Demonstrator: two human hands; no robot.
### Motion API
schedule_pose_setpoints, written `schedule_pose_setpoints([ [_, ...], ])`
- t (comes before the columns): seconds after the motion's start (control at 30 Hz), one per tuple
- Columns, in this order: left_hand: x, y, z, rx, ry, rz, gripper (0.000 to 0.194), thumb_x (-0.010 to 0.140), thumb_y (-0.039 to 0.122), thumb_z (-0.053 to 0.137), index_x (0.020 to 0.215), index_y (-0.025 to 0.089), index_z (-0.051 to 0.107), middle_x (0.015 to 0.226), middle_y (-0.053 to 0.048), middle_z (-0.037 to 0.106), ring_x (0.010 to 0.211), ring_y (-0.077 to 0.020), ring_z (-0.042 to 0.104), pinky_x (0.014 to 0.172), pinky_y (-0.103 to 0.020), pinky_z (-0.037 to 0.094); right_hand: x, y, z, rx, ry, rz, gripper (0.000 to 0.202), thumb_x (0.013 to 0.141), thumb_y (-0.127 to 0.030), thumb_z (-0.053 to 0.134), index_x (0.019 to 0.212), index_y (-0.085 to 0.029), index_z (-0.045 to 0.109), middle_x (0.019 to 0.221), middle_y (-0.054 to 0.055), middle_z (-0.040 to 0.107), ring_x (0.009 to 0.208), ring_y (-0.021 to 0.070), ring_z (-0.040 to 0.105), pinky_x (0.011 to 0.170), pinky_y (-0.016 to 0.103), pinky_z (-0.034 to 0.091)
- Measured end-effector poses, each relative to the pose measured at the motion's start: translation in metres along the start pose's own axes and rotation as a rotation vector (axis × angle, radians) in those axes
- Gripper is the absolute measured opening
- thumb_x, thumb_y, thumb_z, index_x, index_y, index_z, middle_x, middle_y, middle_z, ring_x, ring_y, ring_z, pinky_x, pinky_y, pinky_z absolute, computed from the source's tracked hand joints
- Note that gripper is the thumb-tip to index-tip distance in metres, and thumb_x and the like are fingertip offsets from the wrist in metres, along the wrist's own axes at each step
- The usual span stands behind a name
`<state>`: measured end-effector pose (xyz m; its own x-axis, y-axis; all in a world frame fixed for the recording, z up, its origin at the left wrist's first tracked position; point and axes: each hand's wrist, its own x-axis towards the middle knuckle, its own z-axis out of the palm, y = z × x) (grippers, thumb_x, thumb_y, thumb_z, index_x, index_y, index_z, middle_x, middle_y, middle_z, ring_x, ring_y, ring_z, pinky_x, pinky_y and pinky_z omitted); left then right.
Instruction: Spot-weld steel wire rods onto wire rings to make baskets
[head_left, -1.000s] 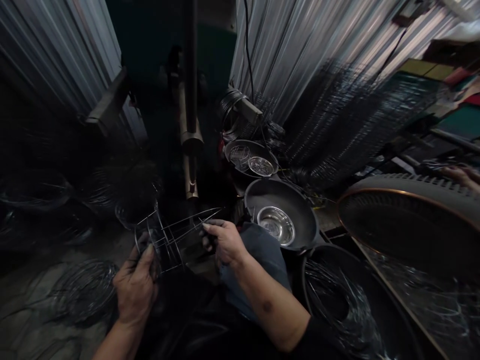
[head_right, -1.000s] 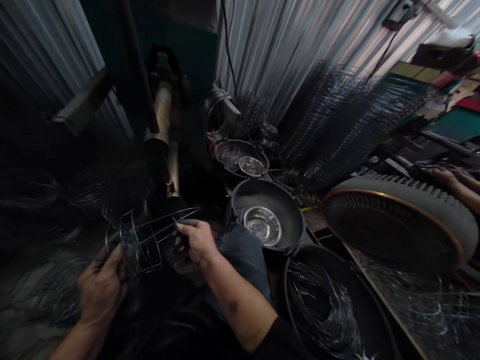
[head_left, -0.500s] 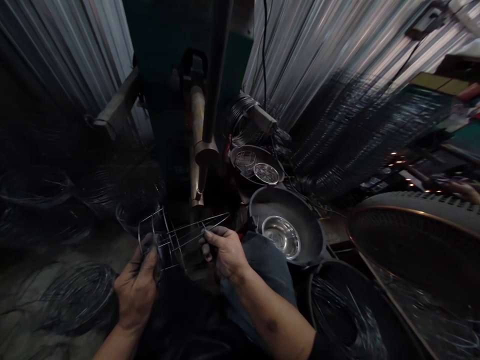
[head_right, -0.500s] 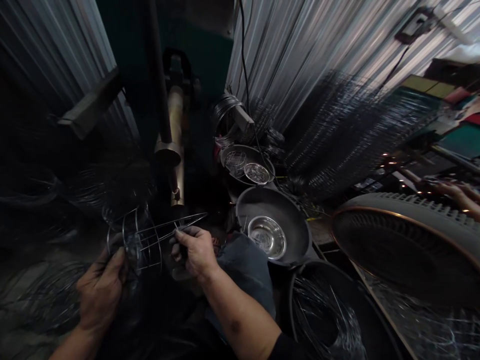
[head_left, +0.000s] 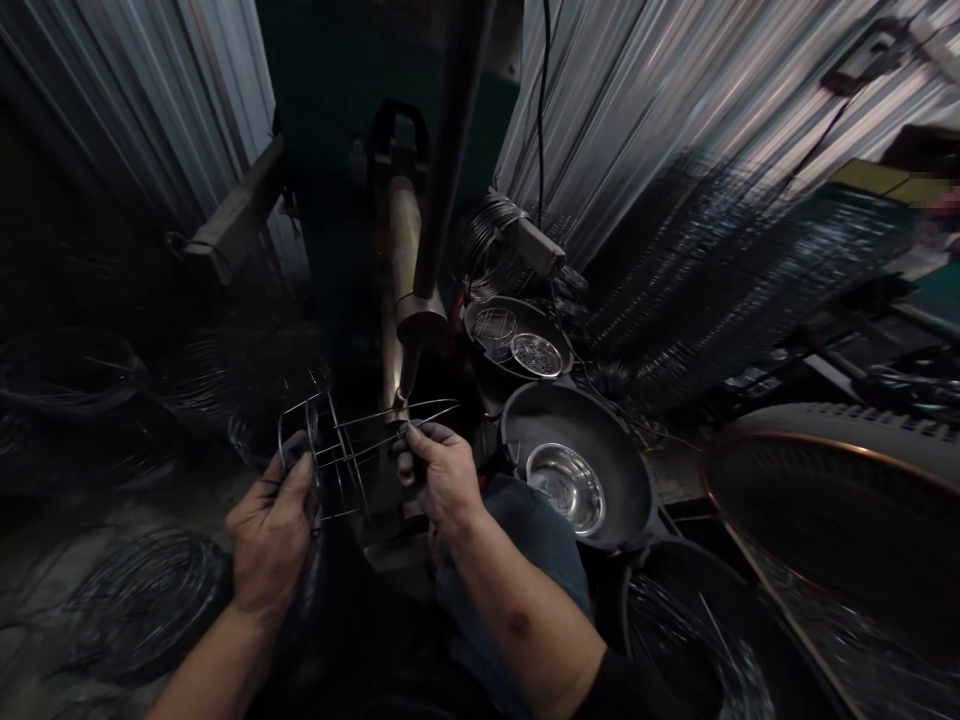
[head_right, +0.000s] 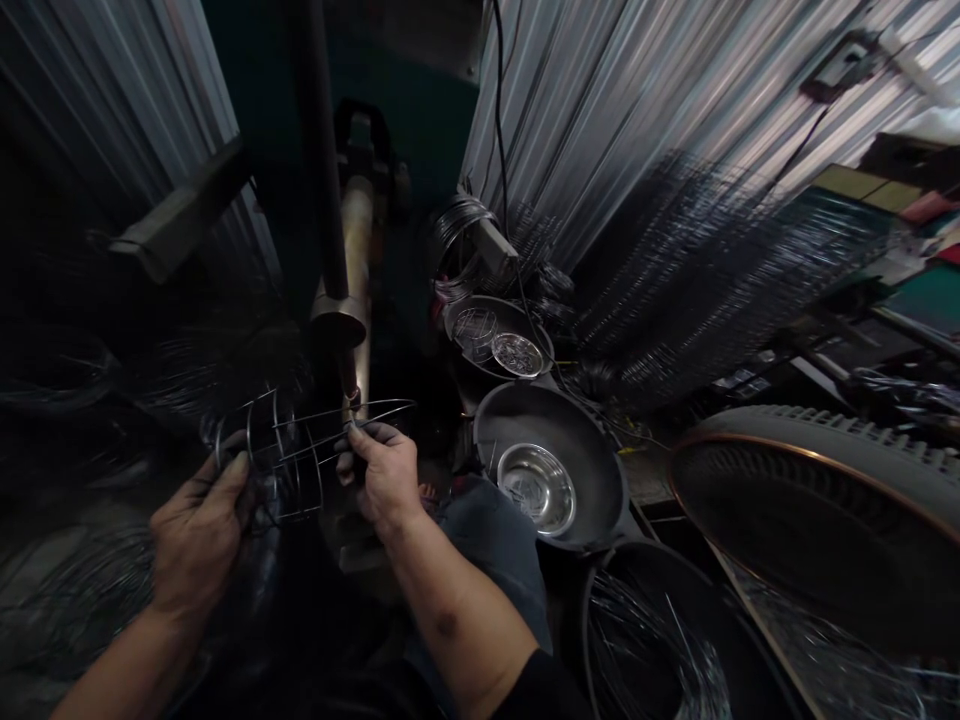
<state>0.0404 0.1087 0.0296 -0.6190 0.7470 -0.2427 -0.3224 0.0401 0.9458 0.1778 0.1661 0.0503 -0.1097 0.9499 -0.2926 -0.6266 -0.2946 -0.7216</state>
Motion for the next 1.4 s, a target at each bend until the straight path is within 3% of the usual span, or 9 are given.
schedule_pose_setpoints([
  [0.37, 0.001, 0.013, 0.015, -0.126, -0.006, -0.018, 0.038, 0.069, 0.030, 0.077, 0.106, 0.023, 0.072, 0.079, 0.000, 0.069, 0.060, -0.0075, 0.061, 0.055, -0.014, 0.050, 0.009, -0.005, 0.008, -0.006, 0.020, -0.007, 0.026, 0.058, -0.023, 0.082, 0.068, -0.013, 0.061, 0.053, 0.000, 0.062, 0.038, 0.0077, 0.048, 0.033, 0.017, 0.031],
  [0.53, 0.000, 0.015, 0.015, -0.044, 0.001, 0.000, 0.045, 0.067, 0.039, 0.078, 0.108, 0.021, 0.071, 0.053, 0.007, 0.050, 0.041, -0.0031, 0.041, 0.039, -0.013, 0.036, 0.007, -0.006, 0.009, 0.005, 0.038, 0.010, 0.023, 0.062, -0.022, 0.080, 0.069, -0.013, 0.061, 0.055, 0.000, 0.062, 0.039, 0.0071, 0.048, 0.035, 0.017, 0.034],
  [0.67, 0.002, 0.014, 0.016, -0.076, 0.013, 0.022, 0.044, 0.065, 0.037, 0.079, 0.105, 0.020, 0.072, 0.067, 0.002, 0.063, 0.052, -0.0061, 0.053, 0.048, -0.014, 0.044, 0.005, -0.003, 0.007, -0.020, 0.028, -0.021, 0.025, 0.059, -0.024, 0.080, 0.071, -0.013, 0.061, 0.057, -0.001, 0.062, 0.038, 0.0077, 0.049, 0.033, 0.018, 0.033],
  [0.9, 0.005, 0.025, 0.023, -0.075, 0.043, -0.020, 0.039, 0.068, 0.033, 0.075, 0.103, 0.017, 0.072, 0.063, 0.000, 0.062, 0.045, -0.0066, 0.049, 0.040, -0.016, 0.038, -0.012, 0.029, -0.004, -0.151, -0.027, 0.001, 0.027, 0.057, -0.031, 0.079, 0.073, -0.014, 0.065, 0.061, -0.001, 0.064, 0.037, 0.0074, 0.050, 0.037, 0.019, 0.037],
  [1.03, 0.006, 0.032, 0.027, -0.033, 0.038, 0.019, 0.039, 0.070, 0.035, 0.074, 0.103, 0.014, 0.071, 0.047, 0.006, 0.047, 0.036, -0.0037, 0.035, 0.035, -0.015, 0.030, -0.022, 0.049, -0.010, -0.197, -0.030, 0.009, 0.023, 0.058, -0.028, 0.075, 0.073, -0.015, 0.067, 0.055, -0.004, 0.060, 0.036, 0.0070, 0.047, 0.038, 0.019, 0.036],
  [1.27, 0.009, 0.032, 0.026, -0.057, 0.033, -0.013, 0.039, 0.067, 0.034, 0.074, 0.099, 0.011, 0.070, 0.044, 0.007, 0.042, 0.034, -0.0039, 0.032, 0.033, -0.016, 0.023, -0.027, 0.060, -0.020, -0.245, 0.004, 0.041, 0.026, 0.058, -0.029, 0.078, 0.076, -0.015, 0.066, 0.055, -0.004, 0.058, 0.038, 0.0071, 0.047, 0.038, 0.018, 0.035],
  [1.4, 0.019, 0.026, 0.028, -0.202, -0.023, -0.034, 0.046, 0.062, 0.032, 0.077, 0.102, 0.010, 0.069, 0.048, 0.007, 0.047, 0.038, -0.0037, 0.034, 0.037, -0.016, 0.025, -0.029, 0.064, -0.027, -0.266, 0.049, 0.036, 0.030, 0.056, -0.029, 0.079, 0.080, -0.015, 0.067, 0.058, -0.003, 0.062, 0.041, 0.0080, 0.049, 0.041, 0.019, 0.039],
])
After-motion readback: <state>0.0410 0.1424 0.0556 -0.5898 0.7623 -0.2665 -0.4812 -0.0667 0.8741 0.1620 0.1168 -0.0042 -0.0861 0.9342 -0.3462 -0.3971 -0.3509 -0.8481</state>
